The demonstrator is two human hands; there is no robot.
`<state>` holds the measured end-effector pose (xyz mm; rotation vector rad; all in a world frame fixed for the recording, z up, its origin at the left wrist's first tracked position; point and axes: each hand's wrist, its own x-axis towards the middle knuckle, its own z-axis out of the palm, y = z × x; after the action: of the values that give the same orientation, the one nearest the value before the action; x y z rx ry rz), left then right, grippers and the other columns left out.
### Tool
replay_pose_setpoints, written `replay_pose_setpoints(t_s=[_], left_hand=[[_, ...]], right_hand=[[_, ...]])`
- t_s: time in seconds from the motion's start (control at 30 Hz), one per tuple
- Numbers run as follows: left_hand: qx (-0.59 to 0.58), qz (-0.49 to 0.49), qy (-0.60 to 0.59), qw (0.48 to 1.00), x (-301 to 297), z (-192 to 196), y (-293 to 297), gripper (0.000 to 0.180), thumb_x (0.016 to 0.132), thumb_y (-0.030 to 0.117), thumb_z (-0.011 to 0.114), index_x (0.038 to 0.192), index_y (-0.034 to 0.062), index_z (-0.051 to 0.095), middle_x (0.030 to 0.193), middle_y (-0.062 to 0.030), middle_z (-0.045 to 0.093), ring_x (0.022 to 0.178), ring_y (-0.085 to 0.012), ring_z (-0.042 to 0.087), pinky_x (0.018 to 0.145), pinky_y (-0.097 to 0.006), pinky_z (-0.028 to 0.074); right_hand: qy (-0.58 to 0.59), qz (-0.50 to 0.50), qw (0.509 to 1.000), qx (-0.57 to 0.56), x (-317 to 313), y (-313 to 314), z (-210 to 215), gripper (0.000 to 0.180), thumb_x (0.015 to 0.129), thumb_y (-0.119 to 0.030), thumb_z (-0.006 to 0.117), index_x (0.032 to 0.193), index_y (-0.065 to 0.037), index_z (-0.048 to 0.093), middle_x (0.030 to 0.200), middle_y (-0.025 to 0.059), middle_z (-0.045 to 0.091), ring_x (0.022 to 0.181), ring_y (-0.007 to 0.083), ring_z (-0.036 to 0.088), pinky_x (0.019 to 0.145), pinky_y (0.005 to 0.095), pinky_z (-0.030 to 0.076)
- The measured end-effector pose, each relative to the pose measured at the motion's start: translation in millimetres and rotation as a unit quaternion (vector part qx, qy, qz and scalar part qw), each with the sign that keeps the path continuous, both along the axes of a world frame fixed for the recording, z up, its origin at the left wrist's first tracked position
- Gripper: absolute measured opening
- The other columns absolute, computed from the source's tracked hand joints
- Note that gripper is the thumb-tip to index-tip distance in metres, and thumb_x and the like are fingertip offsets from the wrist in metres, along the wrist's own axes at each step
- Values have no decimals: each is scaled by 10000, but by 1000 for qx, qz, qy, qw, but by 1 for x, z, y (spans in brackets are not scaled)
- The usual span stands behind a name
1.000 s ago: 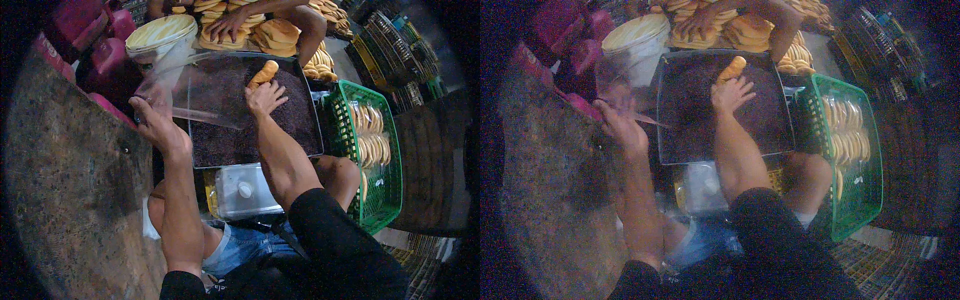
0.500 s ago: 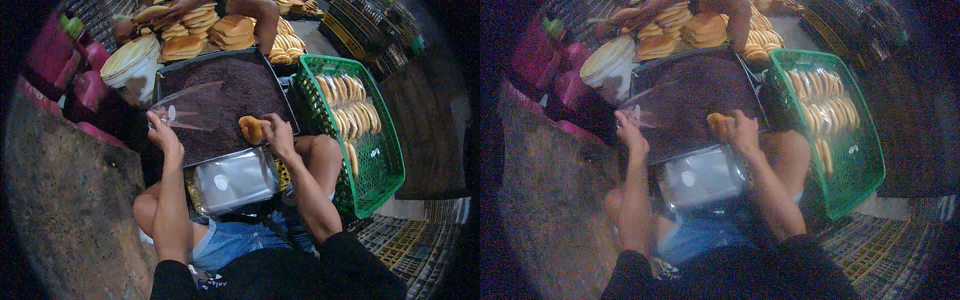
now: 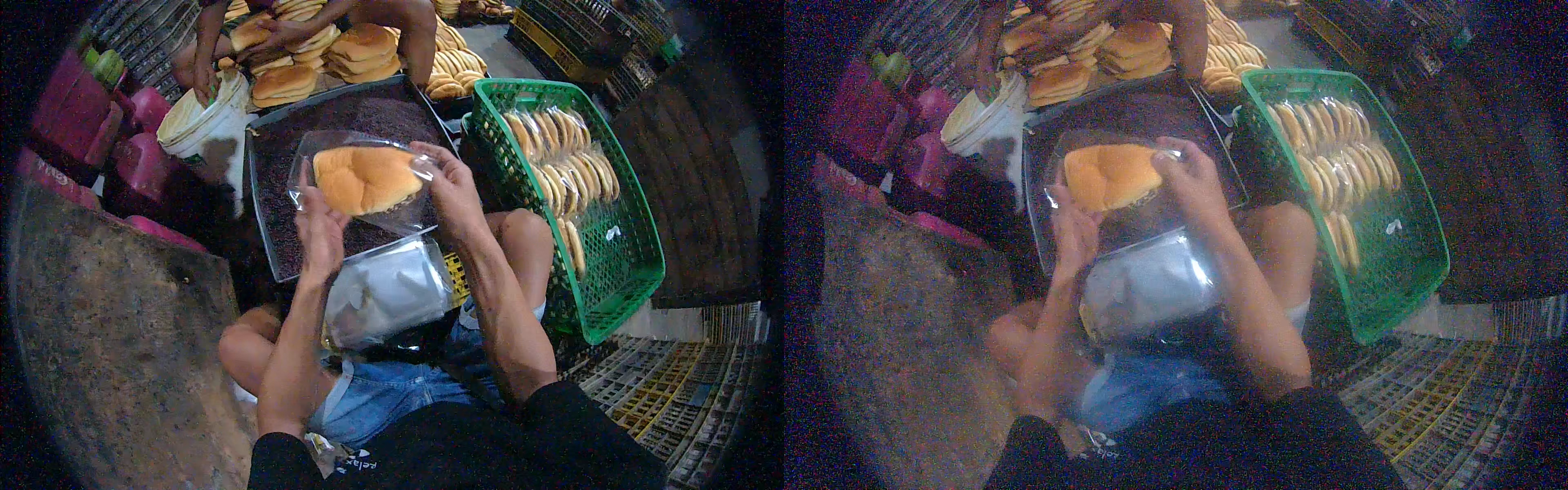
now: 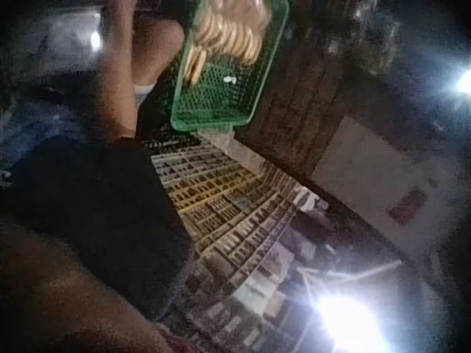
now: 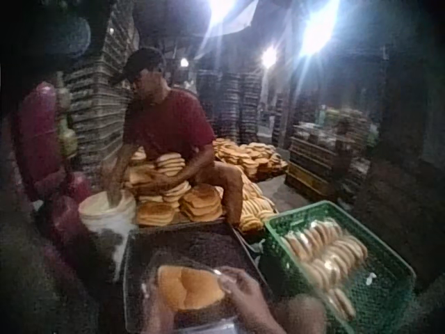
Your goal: The person repeatedly picks up buns, places them into clear plastic bags, and sets the filled bags into a green basket. The person also occasionally spreads a dark granular substance in a metal tray with their hands.
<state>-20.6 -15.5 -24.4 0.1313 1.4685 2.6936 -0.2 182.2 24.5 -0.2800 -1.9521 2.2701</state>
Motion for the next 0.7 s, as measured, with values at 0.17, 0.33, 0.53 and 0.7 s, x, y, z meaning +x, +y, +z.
replay_pose_setpoints(t_s=[0.17, 0.33, 0.53, 0.7], left_hand=[[51, -8, -28, 998, 1, 1, -3, 569, 1011, 456, 497, 1442, 99, 395, 1366, -104, 533, 1257, -246, 532, 1044, -427, 464], [162, -36, -167, 972, -1, -12, -13, 612, 1012, 556, 417, 1415, 96, 444, 1364, -88, 551, 1247, -247, 537, 1027, -401, 460], [216, -83, -214, 949, 10, 18, 3, 528, 945, 578, 562, 1075, 71, 623, 1009, -69, 657, 989, -221, 652, 885, -384, 529], [146, -115, -163, 969, -9, 3, 6, 666, 922, 711, 458, 1048, 65, 559, 1063, -97, 628, 1035, -283, 636, 850, -427, 528]], right_hand=[[117, -19, 985, 122, 27, -43, 32, 470, 960, -185, 607, 1356, 15, 452, 1258, 147, 586, 1157, 198, 572, 989, 342, 458], [302, -68, 806, 505, 31, -57, 21, 303, 799, -35, 687, 1084, -50, 585, 1345, 219, 519, 1355, 473, 372, 1134, 542, 297], [281, -4, 915, 290, 40, -42, 22, 471, 864, -85, 686, 1270, 3, 465, 1487, 301, 379, 1357, 410, 433, 1088, 443, 385], [311, 10, 833, 457, 28, -41, 29, 564, 824, -137, 756, 1311, -29, 494, 1438, 264, 463, 1202, 422, 581, 937, 429, 529]])
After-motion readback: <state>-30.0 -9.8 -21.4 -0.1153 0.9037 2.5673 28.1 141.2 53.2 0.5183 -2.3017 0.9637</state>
